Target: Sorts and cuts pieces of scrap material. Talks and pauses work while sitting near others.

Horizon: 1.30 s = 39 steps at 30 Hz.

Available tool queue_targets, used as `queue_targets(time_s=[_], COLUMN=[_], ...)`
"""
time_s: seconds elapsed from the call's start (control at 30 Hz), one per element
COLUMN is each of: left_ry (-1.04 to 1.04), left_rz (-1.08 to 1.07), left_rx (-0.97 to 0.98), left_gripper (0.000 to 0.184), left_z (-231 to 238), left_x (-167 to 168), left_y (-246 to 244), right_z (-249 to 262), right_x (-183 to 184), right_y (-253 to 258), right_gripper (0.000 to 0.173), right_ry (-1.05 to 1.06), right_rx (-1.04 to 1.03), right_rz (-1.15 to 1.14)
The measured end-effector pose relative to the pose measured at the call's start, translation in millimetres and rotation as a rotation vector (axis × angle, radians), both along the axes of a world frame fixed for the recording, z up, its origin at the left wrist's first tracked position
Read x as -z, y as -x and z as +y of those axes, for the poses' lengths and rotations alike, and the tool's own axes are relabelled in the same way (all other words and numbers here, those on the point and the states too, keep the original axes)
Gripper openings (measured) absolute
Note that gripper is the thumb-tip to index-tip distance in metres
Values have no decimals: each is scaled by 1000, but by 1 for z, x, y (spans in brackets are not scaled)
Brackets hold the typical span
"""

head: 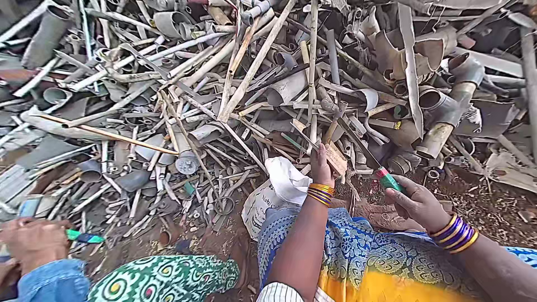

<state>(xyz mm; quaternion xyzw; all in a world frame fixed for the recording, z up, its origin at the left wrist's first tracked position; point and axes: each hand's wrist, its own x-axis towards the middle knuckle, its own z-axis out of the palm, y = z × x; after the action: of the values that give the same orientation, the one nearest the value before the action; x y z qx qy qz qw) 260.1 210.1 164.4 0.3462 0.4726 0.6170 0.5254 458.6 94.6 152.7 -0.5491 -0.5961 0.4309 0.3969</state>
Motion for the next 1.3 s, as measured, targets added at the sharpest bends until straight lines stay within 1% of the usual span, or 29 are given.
queue_targets(time_s=[0.03,0.07,0.1,0.13,0.17,0.2,0.23,0.27,0.3,0.33,0.47,0.5,0.57,0.6,0.67,0.73,0.77,0.83,0.9,0.97,1.0,1.03,1.07,1.1,1.13,1.17,1.2,1.23,1.3], left_ry=[-37,-51,-17,88,246,444,639,795,892,924,884,871,867,870,870,800,735,602,511,435,401,376,378,418,497,584,652,679,788], left_rz=[308,660,996,1285,1530,1727,1881,1977,2009,2014,2019,2034,2048,2054,2020,1950,1892,1697,1485,1346,1331,1370,1467,1621,1821,1972,2065,2096,2060], left_rx=[8,34,83,156,249,369,503,601,654,675,699,748,823,799,681,595,526,324,154,111,141,209,315,447,577,668,699,643,379], left_gripper=[42,49,57,61,60,57,53,49,48,49,45,48,60,59,48,45,44,40,40,41,41,39,37,34,30,31,36,47,87], left_z=[7,15,24,32,36,36,33,29,24,22,21,23,25,24,27,36,40,49,56,63,66,67,68,68,69,68,67,67,66], left_x=[3,4,6,6,4,3,3,5,9,14,31,40,56,59,54,50,45,33,32,43,50,56,61,67,72,77,82,86,92], left_y=[7,20,37,55,72,85,95,100,105,109,114,119,129,130,129,132,134,138,144,152,154,156,158,160,160,159,159,161,166], right_z=[5,10,14,18,20,21,23,24,25,27,28,28,31,32,33,32,32,32,32,34,36,38,39,41,43,45,46,47,50], right_x=[-1,-3,-4,-4,-3,-3,-4,-5,-6,-7,-10,-11,-12,-11,-9,-10,-10,-10,-8,-8,-7,-6,-5,-5,-5,-6,-8,-9,-9], right_y=[-3,-8,-13,-16,-17,-17,-15,-14,-13,-12,-2,0,1,1,1,0,0,-1,-1,-1,-1,-1,0,1,2,4,6,7,9], right_gripper=[47,46,45,44,42,40,38,36,37,37,34,34,35,36,37,38,38,38,36,35,35,35,35,35,35,35,36,36,36], right_ry=[-29,-42,-46,-40,-31,-16,2,16,24,25,82,94,103,101,76,73,71,72,80,102,116,128,136,138,136,139,144,147,152], right_rx=[67,121,162,193,220,240,247,241,230,220,207,211,215,214,228,234,234,240,248,250,252,256,259,260,263,265,265,265,258], right_rz=[65,94,87,69,54,46,44,37,21,3,32,33,17,9,22,37,39,42,26,0,-7,-9,-4,6,12,17,26,31,47])
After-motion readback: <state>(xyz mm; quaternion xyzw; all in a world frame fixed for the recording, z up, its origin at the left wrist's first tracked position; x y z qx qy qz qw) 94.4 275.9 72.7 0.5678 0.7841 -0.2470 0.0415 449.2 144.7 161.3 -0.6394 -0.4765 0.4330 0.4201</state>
